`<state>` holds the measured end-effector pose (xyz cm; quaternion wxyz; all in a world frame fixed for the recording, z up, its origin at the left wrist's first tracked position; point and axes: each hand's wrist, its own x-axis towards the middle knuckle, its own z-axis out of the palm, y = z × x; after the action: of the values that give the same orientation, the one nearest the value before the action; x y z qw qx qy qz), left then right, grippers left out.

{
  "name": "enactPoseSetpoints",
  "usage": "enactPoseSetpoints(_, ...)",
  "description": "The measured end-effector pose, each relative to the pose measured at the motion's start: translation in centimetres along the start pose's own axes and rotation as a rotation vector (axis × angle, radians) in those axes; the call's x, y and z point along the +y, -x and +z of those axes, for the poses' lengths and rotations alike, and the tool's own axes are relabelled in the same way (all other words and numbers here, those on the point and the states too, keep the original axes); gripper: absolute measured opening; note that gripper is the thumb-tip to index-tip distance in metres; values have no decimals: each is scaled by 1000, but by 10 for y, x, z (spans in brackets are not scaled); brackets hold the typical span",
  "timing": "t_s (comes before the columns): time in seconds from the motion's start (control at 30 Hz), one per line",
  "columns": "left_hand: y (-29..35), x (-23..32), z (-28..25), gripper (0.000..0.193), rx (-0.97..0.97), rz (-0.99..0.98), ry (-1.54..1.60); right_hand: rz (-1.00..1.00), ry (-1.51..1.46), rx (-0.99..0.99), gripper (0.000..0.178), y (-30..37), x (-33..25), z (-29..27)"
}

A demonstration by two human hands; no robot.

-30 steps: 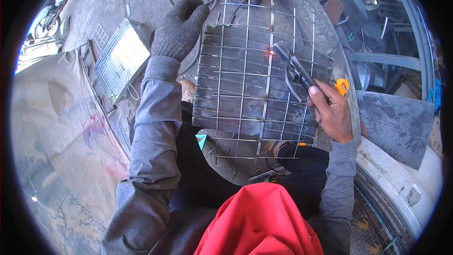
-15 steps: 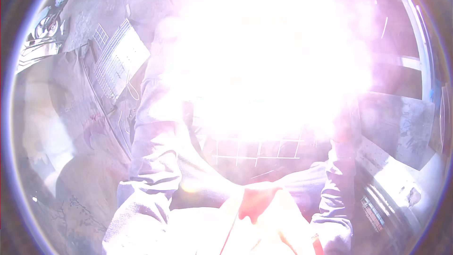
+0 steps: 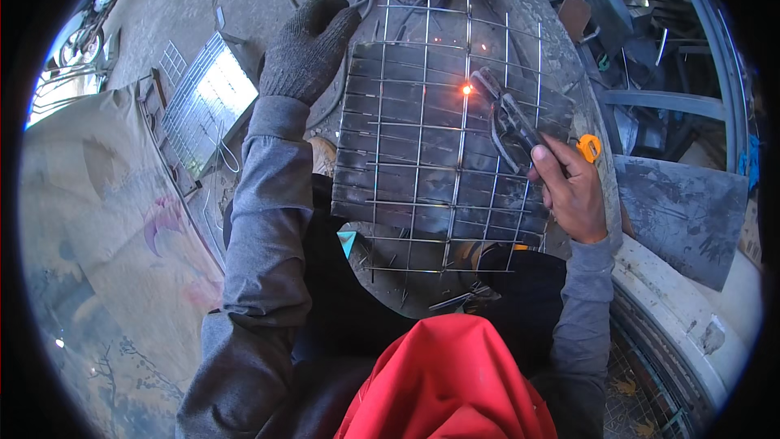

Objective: The recorder uses a welding tool to join the intersections of a metal wire grid.

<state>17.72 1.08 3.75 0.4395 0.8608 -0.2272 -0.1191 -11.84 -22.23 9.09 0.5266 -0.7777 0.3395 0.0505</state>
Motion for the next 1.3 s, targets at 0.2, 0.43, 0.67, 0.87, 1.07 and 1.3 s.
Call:
enactPoseSetpoints(0.2, 0, -2, 2, 43, 8, -13, 12, -4, -3, -19, 47, 0, 0, 3)
enactPoseSetpoints(0.43, 2, 1, -3, 47, 44, 18, -187, -37, 7, -43, 44, 1, -11, 4)
enactPoseSetpoints(0.67, 1, 0, 0, 46, 1, -1, -22, 29, -47, 0, 49, 6, -12, -3)
enactPoseSetpoints(0.87, 1, -3, -1, 45, 21, 29, -10, 10, 47, -78, 47, 15, -4, -16)
enactPoseSetpoints(1.07, 2, 3, 1, 44, 9, 2, -12, 94, 53, -155, 47, 22, -7, -16)
enactPoseSetpoints(1.3, 4, 5, 0, 45, 40, -13, -58, 93, 81, -169, 48, 22, -10, -15)
